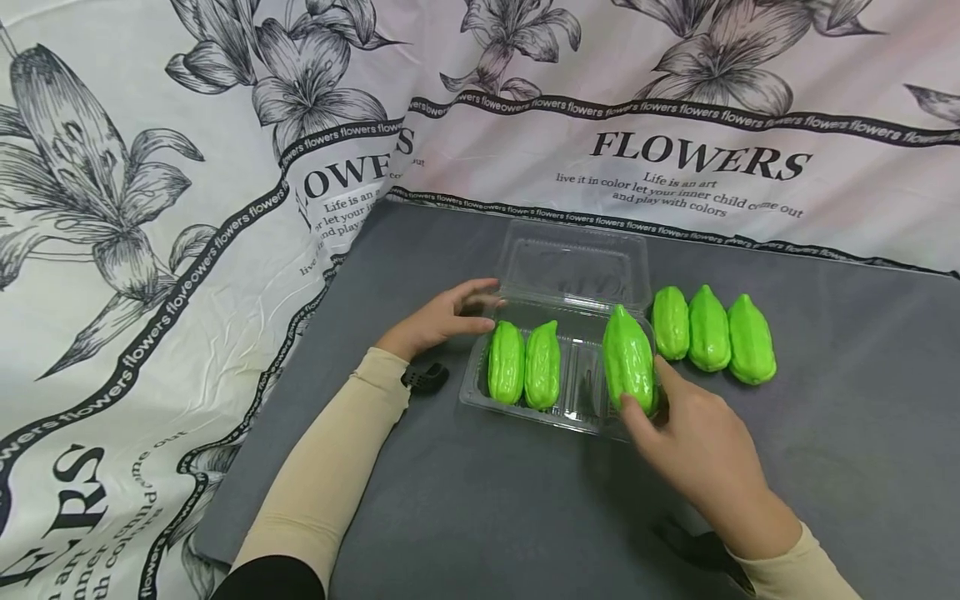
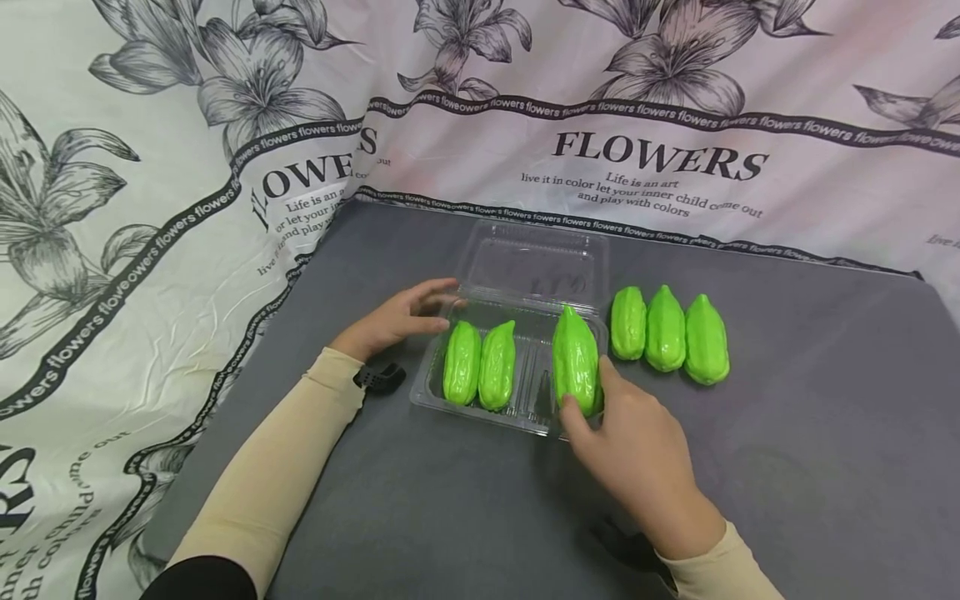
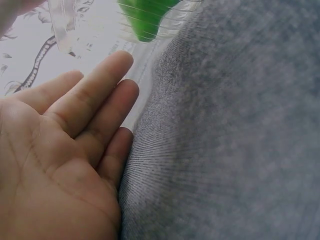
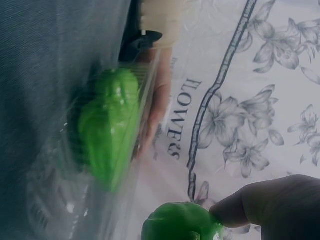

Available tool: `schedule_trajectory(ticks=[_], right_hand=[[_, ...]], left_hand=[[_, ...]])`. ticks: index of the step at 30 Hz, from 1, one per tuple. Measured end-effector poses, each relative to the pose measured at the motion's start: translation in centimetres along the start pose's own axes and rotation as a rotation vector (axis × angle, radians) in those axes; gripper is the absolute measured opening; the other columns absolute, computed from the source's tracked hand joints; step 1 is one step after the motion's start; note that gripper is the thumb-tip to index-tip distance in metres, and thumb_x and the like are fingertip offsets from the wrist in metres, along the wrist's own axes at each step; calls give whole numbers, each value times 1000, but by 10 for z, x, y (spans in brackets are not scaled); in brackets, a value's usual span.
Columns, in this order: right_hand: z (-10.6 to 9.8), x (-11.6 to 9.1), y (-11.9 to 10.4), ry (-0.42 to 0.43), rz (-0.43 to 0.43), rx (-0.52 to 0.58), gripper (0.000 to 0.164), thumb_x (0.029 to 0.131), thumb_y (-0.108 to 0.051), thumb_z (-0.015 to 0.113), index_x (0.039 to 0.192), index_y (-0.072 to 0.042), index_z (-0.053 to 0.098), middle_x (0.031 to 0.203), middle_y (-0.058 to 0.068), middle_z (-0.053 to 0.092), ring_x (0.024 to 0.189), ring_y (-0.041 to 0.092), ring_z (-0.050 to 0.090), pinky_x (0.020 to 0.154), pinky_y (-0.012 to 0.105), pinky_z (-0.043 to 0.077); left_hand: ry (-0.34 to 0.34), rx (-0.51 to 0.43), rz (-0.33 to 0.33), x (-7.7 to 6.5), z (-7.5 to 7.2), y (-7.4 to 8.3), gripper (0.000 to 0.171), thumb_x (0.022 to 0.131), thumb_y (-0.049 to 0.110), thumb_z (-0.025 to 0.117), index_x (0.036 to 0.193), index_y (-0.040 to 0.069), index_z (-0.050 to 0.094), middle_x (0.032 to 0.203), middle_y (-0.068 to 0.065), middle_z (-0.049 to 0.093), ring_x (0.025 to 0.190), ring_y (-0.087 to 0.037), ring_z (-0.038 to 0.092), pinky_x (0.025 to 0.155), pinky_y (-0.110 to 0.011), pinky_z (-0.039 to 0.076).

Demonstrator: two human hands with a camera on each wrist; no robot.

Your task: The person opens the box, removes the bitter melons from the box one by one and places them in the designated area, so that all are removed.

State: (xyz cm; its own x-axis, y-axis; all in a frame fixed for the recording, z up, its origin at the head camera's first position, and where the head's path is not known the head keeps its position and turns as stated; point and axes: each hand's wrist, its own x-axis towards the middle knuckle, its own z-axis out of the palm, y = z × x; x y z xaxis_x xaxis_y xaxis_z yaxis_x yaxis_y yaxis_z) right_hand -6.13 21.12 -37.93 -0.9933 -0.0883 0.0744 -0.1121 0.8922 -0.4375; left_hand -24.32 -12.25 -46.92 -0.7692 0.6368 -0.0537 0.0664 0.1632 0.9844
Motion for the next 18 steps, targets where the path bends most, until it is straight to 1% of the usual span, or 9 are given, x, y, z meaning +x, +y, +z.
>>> schedule_trajectory(ticks=[3,5,8,10,12,13,15,18], right_hand=[[0,-3,5,-2,21,-13,41,99,-35,64,130,-7,62,72,0,62,64,15,56,52,36,41],[0,-5,9,6,21,-17,35,100,-35,64,123,-9,62,71,-1,61,63,14,56,51,36,40],[-1,-8,14,5,36,-23,36,101,-36,63,126,-10,61,70,-2,61,64,14,57,50,36,40],[-1,-10,18,-3,52,-29,43,102,-38,62,133,-9,60,71,-2,63,65,13,58,50,36,40],[-2,-13,21,-14,73,-30,39,102,-39,60,129,-11,60,71,-2,63,64,14,58,49,36,39],[-2,-14,22,-14,79,-33,35,102,-39,60,123,-11,60,70,-2,62,63,14,58,49,36,38],[-3,-16,26,-4,90,-42,33,103,-39,60,120,-11,60,69,-3,62,62,13,57,48,36,38],[-5,-18,32,11,104,-50,28,103,-39,59,108,-11,58,67,-2,60,60,14,55,47,36,36]], left_hand=[[9,-12,-10,0,0,1,81,102,9,65,169,13,19,157,-17,52,152,-31,40,122,-55,33],[15,-4,-12,1,-1,2,85,101,12,67,170,15,16,157,-16,53,153,-31,38,121,-56,34],[20,6,-8,0,-1,3,88,101,13,67,170,16,14,156,-16,54,153,-32,37,120,-58,35],[18,4,-6,0,-1,3,88,100,14,68,170,15,14,155,-16,54,153,-32,38,120,-58,35],[15,0,-7,-1,-1,2,88,100,15,68,170,15,15,155,-16,54,152,-32,39,120,-57,36],[14,-2,-7,-1,-1,1,88,100,15,69,170,15,15,155,-16,54,152,-32,39,120,-57,36],[11,-6,-4,-1,-1,1,89,100,18,70,170,14,16,156,-17,54,151,-31,40,120,-57,36],[9,-7,1,0,-1,0,91,99,25,73,170,14,17,156,-16,54,151,-31,41,120,-56,37]])
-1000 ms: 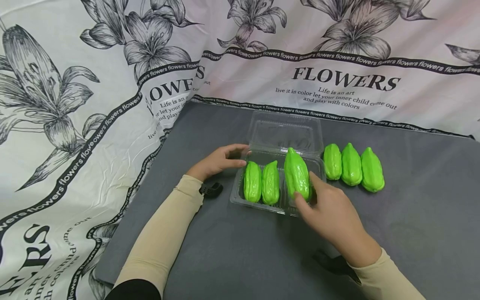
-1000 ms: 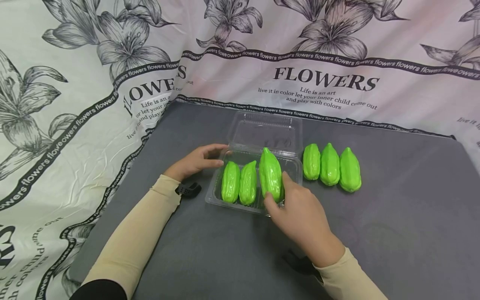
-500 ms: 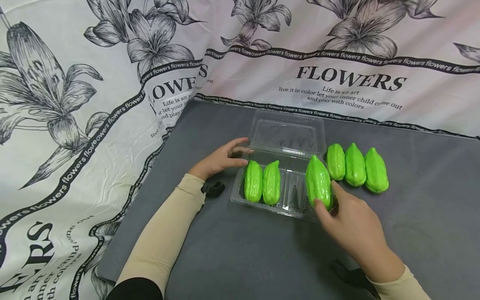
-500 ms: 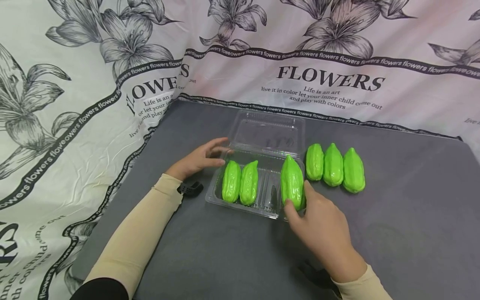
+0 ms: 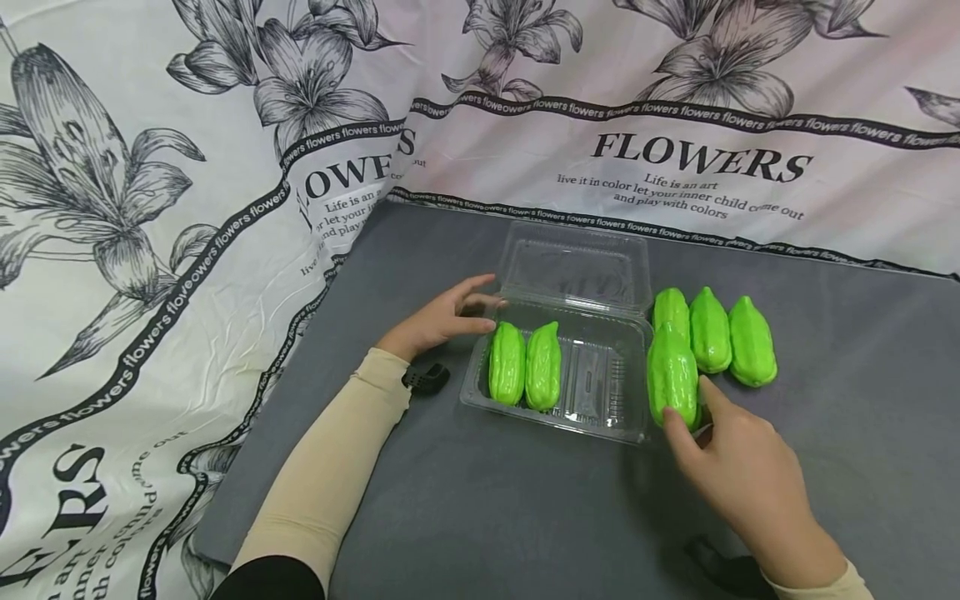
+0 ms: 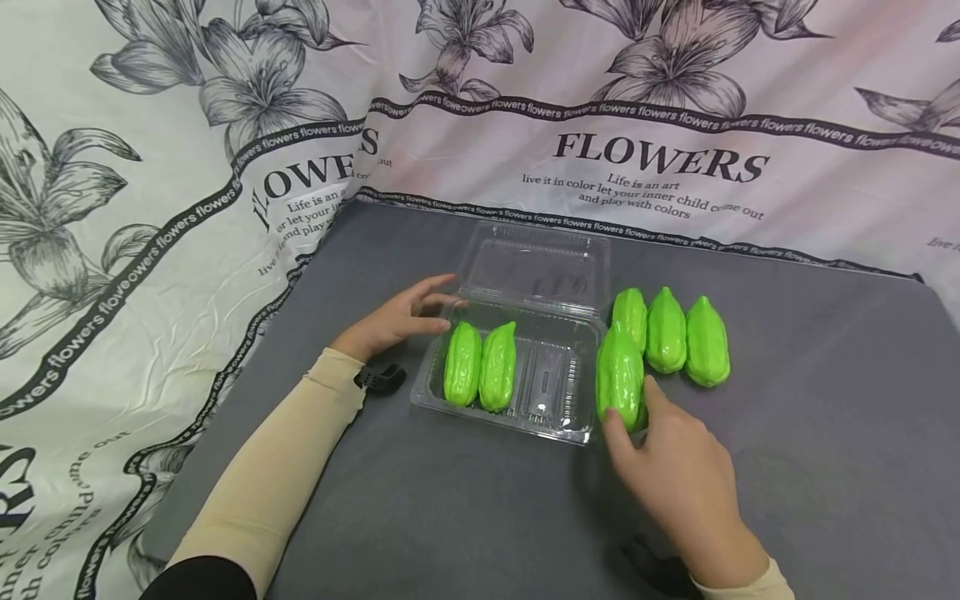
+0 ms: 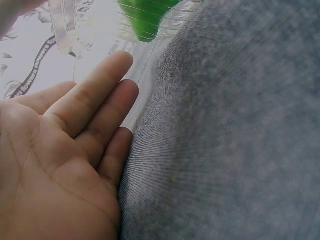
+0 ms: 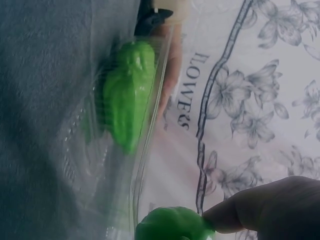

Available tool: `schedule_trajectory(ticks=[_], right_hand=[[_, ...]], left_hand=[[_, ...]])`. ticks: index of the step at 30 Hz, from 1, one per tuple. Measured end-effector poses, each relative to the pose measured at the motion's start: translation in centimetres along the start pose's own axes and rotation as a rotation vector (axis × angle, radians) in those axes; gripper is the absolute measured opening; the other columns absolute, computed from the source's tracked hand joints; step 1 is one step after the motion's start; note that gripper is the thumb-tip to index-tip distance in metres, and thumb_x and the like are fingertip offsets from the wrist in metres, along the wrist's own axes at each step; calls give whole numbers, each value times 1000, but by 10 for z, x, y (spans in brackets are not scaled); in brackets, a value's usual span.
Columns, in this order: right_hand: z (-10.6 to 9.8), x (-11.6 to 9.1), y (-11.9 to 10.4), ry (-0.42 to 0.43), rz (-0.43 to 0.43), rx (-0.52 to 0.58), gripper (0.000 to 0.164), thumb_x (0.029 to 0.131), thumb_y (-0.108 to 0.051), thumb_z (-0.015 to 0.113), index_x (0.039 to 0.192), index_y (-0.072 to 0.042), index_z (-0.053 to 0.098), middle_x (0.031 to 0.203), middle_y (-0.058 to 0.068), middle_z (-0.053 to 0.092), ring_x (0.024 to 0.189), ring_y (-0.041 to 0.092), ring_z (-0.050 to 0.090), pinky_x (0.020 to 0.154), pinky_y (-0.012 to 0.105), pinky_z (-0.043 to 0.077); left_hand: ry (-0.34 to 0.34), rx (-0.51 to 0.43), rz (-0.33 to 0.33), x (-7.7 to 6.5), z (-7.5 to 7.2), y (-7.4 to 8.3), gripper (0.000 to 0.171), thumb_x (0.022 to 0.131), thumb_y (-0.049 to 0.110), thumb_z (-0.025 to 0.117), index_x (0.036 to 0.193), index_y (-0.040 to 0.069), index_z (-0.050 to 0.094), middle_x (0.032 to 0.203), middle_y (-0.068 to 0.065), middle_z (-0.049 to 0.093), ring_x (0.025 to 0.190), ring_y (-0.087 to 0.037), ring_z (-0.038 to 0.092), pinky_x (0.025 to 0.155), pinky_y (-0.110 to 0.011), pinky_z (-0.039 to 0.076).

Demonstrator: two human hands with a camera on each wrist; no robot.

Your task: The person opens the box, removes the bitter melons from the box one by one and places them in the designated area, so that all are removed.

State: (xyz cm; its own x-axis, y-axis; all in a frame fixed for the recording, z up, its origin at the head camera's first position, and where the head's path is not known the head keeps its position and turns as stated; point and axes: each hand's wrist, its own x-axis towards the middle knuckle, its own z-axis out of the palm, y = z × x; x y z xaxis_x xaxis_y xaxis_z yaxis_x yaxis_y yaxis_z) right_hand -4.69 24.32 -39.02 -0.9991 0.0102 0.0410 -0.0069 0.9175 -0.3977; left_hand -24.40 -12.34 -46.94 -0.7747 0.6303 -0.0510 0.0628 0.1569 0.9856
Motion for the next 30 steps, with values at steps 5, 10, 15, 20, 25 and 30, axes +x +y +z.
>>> schedule_trajectory(ticks=[5,10,15,20,25,30], right_hand=[[2,-1,11,15,20,-1,27,103,-38,58,94,-13,53,63,-2,55,57,16,51,46,36,33],[6,-4,21,-12,35,3,28,105,-38,56,93,-14,51,63,-1,50,58,17,48,47,36,33],[10,-1,28,-49,48,6,29,106,-39,54,94,-13,51,64,0,48,58,18,48,48,36,32],[15,2,31,-67,52,7,29,105,-40,54,94,-13,52,64,1,47,59,20,48,48,37,32],[18,2,33,-77,51,5,29,105,-40,54,96,-13,53,64,1,48,59,21,48,48,37,33],[19,2,33,-100,49,9,29,106,-41,54,96,-13,54,63,1,47,59,20,48,49,37,33]], left_hand=[[-1,6,4,3,0,-1,94,97,32,76,169,14,19,155,-17,54,151,-31,40,120,-56,36],[-3,4,-9,2,3,-2,85,101,15,68,169,13,18,155,-17,54,151,-32,41,120,-56,36],[6,6,-12,1,3,1,84,101,11,66,169,11,18,155,-18,54,151,-33,42,120,-57,35],[7,11,-10,1,3,1,84,101,11,66,169,11,17,155,-18,54,151,-32,42,120,-57,35],[3,10,-10,2,2,-1,84,101,12,66,169,12,17,155,-17,54,151,-32,41,120,-58,35],[11,5,-11,2,2,-2,83,101,10,66,169,14,19,155,-16,54,151,-31,41,121,-57,34]])
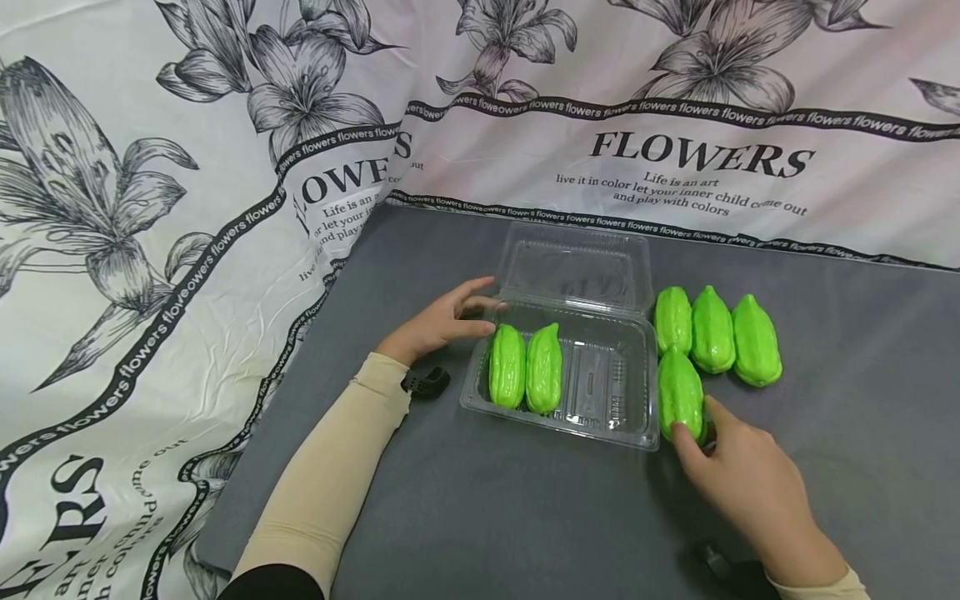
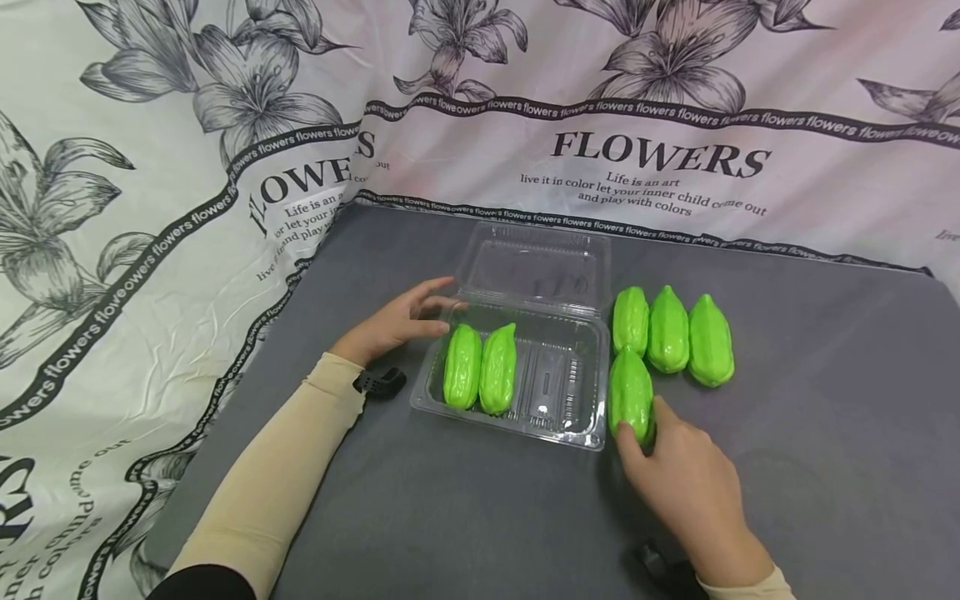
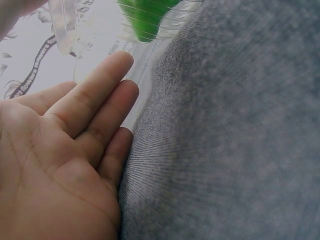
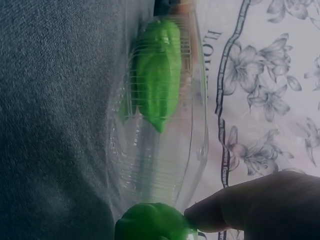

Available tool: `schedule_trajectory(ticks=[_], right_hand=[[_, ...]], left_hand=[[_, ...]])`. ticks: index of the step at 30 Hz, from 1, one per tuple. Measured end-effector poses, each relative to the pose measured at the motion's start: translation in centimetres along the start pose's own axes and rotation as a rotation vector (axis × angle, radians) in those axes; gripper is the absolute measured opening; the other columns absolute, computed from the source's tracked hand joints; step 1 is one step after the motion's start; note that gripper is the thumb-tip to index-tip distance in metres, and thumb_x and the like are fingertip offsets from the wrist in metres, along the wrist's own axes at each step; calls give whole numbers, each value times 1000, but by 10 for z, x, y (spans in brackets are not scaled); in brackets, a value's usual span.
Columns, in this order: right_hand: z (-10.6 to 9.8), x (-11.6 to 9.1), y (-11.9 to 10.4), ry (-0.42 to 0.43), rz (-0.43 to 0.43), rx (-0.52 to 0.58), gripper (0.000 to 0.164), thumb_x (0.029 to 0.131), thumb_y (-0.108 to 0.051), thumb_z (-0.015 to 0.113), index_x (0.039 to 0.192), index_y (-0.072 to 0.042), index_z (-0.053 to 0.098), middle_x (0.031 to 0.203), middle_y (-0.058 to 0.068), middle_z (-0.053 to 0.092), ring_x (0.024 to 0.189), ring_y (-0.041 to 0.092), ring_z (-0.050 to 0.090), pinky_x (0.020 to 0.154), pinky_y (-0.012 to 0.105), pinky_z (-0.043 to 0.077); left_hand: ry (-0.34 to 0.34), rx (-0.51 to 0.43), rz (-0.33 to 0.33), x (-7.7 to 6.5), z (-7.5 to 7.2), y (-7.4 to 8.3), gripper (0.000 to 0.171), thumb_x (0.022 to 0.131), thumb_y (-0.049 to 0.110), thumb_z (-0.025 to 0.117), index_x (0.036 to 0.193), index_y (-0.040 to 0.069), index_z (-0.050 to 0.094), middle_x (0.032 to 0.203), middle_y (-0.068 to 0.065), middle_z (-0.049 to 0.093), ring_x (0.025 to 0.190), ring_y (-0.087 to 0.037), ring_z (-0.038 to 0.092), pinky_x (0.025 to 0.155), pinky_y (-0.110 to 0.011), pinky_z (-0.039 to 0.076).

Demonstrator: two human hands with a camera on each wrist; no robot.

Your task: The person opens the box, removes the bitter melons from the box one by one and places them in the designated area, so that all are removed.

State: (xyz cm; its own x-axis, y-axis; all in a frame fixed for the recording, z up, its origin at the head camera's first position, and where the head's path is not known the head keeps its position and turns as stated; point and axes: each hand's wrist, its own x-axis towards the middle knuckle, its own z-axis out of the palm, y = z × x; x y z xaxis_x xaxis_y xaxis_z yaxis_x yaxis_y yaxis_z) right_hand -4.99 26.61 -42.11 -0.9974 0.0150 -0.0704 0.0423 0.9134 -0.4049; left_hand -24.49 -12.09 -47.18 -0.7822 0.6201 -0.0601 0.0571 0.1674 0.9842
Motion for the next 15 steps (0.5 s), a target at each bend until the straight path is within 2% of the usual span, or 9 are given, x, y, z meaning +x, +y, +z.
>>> schedule_trajectory(ticks=[6,15], right_hand=[[4,-1,0,-45,-2,3,29,106,-41,53,97,-13,53,64,1,45,61,20,48,51,37,34],[7,0,-1,-45,8,-8,30,104,-42,57,96,-14,54,65,2,48,63,24,50,50,40,37]], left_hand=[[-3,18,-3,-2,1,0,83,102,10,66,169,12,17,156,-18,53,151,-33,41,121,-57,34],[-9,5,10,-1,-1,2,83,101,10,65,169,11,17,156,-19,53,150,-33,42,120,-57,35]])
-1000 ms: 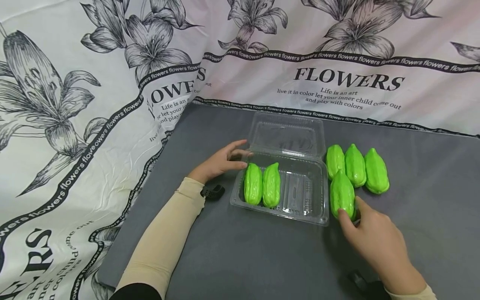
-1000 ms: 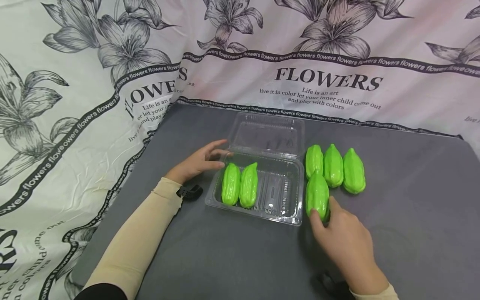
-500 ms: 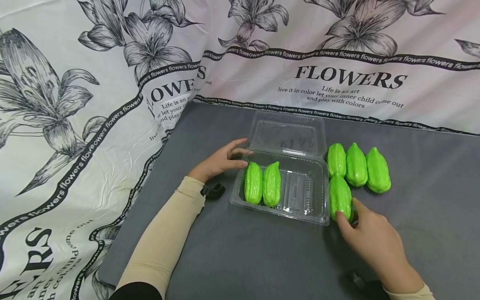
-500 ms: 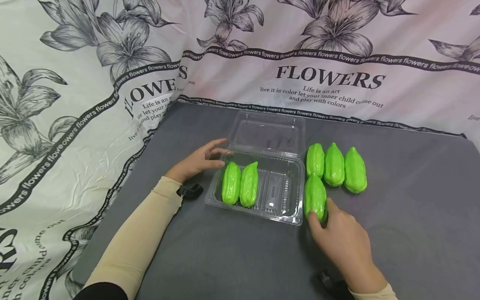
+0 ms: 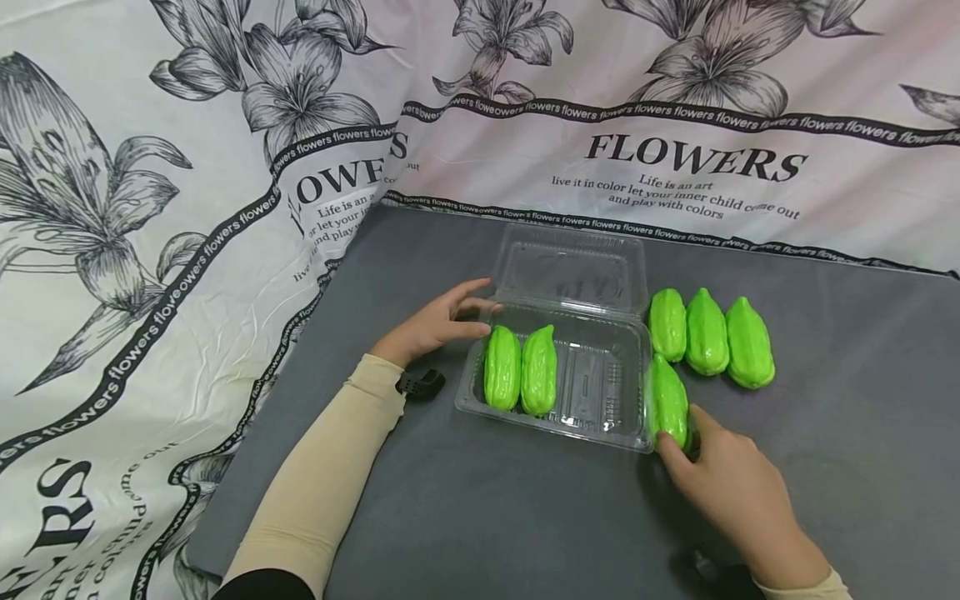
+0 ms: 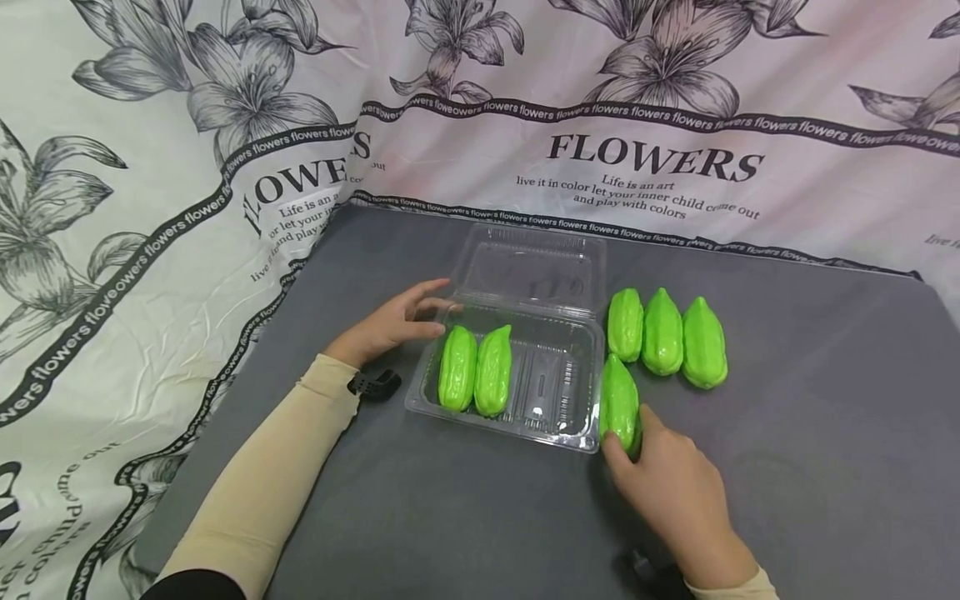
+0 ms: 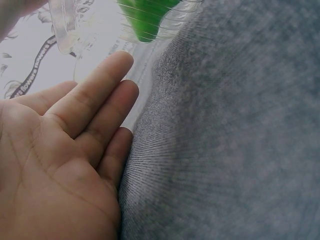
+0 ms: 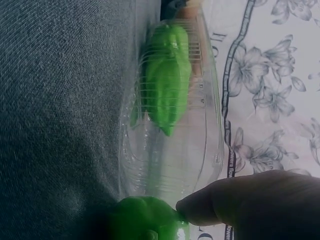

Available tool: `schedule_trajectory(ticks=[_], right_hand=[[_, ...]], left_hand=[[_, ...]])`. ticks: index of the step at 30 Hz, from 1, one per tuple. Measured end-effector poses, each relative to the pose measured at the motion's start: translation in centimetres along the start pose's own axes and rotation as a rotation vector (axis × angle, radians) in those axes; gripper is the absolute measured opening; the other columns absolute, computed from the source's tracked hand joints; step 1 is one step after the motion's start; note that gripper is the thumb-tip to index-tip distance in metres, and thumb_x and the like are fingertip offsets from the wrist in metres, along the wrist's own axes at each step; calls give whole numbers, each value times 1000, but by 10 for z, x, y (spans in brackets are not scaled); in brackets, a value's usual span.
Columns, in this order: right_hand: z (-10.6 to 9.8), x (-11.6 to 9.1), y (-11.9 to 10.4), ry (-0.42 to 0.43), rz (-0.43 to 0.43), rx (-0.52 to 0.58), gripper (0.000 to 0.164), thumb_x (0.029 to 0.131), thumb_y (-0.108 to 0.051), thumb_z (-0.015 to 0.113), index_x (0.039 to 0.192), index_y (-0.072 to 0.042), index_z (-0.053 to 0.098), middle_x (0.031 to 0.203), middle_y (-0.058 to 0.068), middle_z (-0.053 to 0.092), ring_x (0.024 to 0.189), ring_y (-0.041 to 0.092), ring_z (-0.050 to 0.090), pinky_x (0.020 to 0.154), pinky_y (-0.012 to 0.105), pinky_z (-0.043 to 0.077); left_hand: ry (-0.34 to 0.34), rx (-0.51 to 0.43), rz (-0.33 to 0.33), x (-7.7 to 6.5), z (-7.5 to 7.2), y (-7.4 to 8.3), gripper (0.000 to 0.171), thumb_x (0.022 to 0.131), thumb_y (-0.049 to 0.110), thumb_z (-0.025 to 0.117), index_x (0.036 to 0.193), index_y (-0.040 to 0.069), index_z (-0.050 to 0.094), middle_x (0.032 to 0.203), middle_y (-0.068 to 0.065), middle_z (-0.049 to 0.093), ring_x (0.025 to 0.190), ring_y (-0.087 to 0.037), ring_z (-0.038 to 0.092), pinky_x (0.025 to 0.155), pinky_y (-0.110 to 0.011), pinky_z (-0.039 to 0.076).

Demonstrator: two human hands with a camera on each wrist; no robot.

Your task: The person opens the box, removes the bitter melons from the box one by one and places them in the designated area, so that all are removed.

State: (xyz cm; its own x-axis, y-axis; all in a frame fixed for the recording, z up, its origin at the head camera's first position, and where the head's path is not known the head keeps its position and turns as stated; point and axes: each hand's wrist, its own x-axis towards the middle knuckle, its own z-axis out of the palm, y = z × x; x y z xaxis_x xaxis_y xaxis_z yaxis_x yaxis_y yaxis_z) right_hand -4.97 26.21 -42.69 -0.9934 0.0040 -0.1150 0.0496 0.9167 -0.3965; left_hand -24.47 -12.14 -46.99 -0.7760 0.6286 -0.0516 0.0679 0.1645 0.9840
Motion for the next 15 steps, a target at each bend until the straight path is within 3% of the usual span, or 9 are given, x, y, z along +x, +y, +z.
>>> schedule_trajectory(ticks=[15], right_hand=[[-1,-1,0,-9,1,-16,43,107,-52,50,88,-14,50,64,3,45,59,22,49,49,39,34]], left_hand=[[3,-6,-7,0,-1,-3,84,101,13,67,169,14,18,155,-16,54,150,-30,44,122,-57,32]])
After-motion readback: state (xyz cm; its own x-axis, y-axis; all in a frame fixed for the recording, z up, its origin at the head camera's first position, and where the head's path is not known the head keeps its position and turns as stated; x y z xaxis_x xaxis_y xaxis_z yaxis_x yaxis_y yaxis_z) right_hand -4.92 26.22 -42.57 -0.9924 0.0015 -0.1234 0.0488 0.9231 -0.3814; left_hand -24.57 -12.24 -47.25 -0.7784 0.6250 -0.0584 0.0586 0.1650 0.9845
